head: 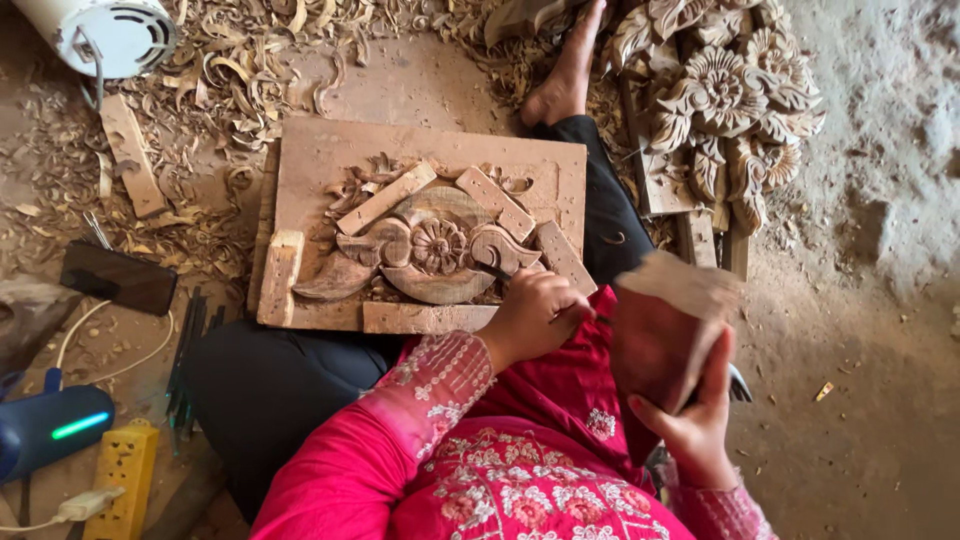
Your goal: The person carves a floral design into a rectangular wooden board using a chisel and a wooden mallet. They repeatedly strike the chisel to shape the wood, creating intricate patterns and removing wood shavings.
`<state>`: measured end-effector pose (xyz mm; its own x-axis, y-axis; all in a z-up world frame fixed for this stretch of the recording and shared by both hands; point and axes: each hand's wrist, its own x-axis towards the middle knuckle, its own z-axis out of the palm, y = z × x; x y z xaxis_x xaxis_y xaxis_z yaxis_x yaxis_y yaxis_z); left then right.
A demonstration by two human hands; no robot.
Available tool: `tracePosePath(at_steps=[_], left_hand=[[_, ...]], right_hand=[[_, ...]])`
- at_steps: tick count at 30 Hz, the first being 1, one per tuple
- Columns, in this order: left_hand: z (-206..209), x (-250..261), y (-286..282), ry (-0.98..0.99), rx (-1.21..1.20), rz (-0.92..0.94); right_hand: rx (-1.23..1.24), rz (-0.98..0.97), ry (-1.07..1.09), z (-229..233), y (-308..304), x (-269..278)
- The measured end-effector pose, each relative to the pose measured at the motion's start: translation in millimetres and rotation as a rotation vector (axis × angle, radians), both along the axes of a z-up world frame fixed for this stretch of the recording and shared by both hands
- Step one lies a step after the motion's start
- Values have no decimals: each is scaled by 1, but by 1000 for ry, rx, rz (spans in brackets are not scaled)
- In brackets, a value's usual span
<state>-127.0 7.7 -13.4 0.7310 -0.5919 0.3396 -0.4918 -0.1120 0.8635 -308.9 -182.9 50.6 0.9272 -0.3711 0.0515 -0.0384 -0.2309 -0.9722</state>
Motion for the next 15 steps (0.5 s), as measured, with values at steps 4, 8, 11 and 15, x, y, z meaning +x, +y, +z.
tracePosePath(at_steps=[4, 8, 11, 15], left_hand=[[3, -3, 13, -160, 269, -233], [6, -14, 25, -488, 615, -637], [5, -16, 44, -565, 600, -435], [17, 15, 77, -160, 647, 202]], right_hand=[[94, -19, 82, -10, 1, -8], [-114, 77, 230, -13, 9, 1], [106, -7, 173, -8, 13, 13], [246, -109, 149, 2, 15, 31]])
